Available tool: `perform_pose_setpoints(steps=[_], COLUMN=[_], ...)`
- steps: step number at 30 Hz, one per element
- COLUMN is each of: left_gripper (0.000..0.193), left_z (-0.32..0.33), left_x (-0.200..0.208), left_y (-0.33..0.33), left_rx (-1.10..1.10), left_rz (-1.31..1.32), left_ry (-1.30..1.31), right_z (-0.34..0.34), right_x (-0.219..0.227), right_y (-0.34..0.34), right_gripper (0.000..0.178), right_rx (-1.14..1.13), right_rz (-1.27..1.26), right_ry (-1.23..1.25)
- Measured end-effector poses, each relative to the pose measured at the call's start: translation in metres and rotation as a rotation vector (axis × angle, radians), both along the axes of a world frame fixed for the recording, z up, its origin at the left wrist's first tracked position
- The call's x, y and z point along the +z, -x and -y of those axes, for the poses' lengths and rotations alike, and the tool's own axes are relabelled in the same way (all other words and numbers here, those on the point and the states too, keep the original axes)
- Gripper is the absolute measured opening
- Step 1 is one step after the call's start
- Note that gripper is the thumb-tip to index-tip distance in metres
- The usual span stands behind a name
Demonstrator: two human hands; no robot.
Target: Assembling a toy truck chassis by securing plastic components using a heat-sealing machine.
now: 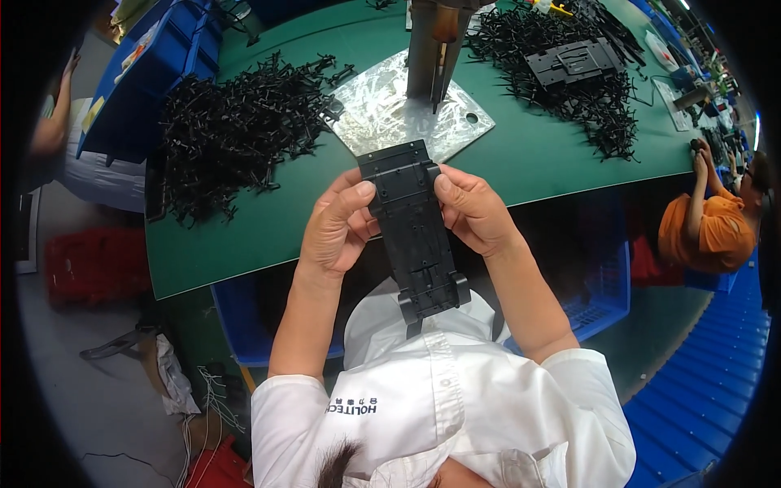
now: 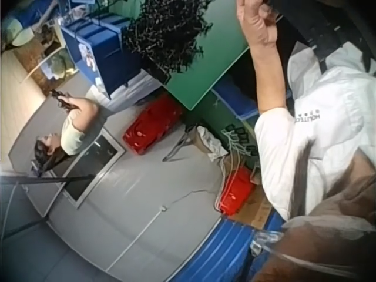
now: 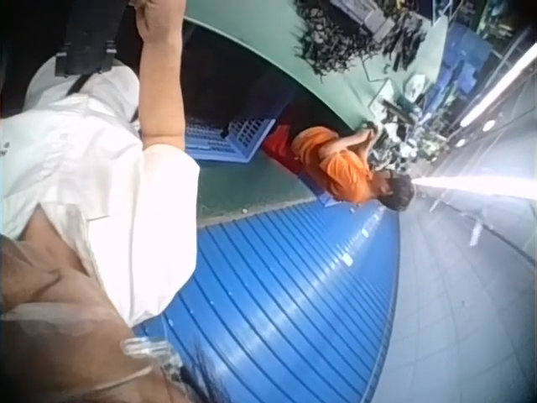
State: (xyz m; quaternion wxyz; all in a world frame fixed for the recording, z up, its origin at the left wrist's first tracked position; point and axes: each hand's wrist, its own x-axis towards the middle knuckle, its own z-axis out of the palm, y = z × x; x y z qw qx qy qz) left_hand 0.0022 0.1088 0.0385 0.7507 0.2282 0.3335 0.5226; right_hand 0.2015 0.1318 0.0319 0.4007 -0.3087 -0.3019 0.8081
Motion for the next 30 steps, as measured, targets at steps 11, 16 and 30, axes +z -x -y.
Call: perform_pose_setpoints(steps=[11, 16, 30], left_gripper=[0.036, 0.037, 0.043], left_z=[0.019, 0.026, 0.029], left_x=[0.002, -0.001, -0.001], left_y=[0.003, 0.003, -0.001], left_rx=[0.069, 0.071, 0.106], left_rz=[-0.037, -0.032, -0.015], left_ry=[0.007, 0.024, 0.045], right_z=[0.007, 0.009, 0.008], right_x=[-0.007, -0.01, -0.021], right_y=[0.006, 0.006, 0.008], right_gripper=[0.04, 0.041, 0.039], right_rx=[0.063, 0.091, 0.08], right_rz=[-0.069, -0.15, -0.121], right_ry=[0.017, -0.004, 0.043])
